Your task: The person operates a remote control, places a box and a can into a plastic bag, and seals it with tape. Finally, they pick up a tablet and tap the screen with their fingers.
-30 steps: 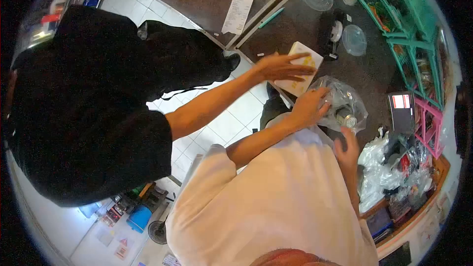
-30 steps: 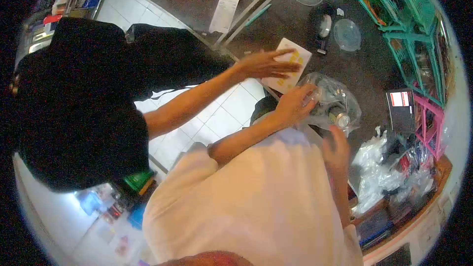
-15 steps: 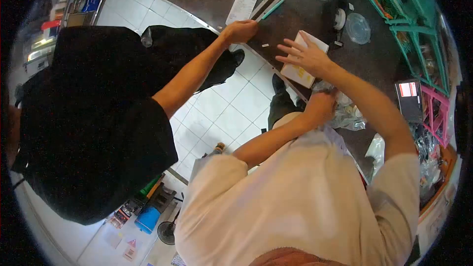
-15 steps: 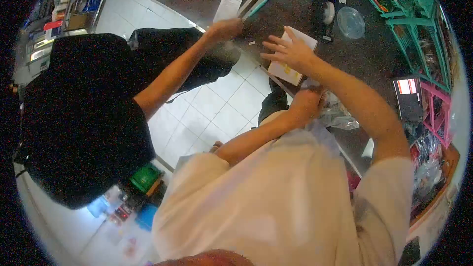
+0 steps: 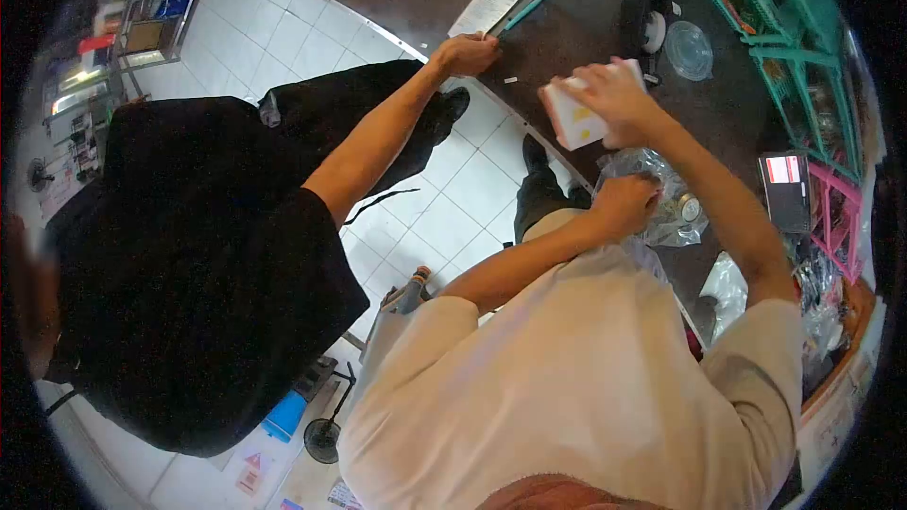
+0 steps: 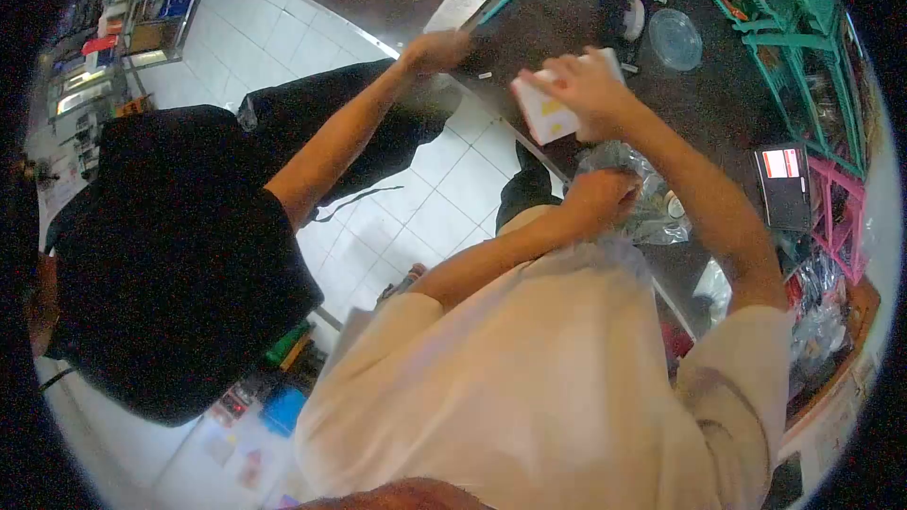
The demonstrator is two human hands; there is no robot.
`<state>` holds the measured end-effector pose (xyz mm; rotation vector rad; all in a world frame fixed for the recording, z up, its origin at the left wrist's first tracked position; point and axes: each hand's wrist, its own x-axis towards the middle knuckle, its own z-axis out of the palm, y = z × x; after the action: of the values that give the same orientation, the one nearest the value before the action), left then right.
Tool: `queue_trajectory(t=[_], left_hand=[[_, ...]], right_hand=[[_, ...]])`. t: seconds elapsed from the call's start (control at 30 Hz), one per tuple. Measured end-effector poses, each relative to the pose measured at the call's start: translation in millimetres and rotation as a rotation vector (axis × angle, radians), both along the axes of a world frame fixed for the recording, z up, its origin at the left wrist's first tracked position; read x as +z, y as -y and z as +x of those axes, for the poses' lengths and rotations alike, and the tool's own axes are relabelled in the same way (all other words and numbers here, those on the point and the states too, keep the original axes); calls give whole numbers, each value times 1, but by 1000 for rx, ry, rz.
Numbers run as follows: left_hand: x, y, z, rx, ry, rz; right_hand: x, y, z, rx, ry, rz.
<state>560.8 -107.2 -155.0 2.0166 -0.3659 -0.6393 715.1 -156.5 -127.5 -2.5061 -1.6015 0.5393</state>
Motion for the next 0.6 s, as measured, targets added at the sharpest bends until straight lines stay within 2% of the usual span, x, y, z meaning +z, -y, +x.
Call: queue_trajectory(t=[0.03,0.1,0.17,0.23,0.27,0.33,0.43,0.47,0.6], left_hand=[[-6,1,4,-22,-36,26],[-52,7,-3,188,270,-119],[-79,8,0,391,335,-264],[-80,-4,4,577,148,-394],[-74,-9,4,673,-201,-638],[-37,-23,16,820,-943,-1086],[-54,-21,13,769,-895,-1314],[-9,-23,27,946,-1048,-1257],[-34,-24,16,890,-922,-1249]], right_hand=[[16,8,-3,-116,-26,83],[56,24,-18,-299,-10,176],[88,41,-35,-487,-32,257],[119,63,-53,-590,-217,311],[127,75,-62,-651,-308,337],[102,104,-90,-728,-388,378],[33,126,-130,-836,-409,405],[15,131,-135,-870,-401,413],[-5,139,-136,-839,-434,341]])
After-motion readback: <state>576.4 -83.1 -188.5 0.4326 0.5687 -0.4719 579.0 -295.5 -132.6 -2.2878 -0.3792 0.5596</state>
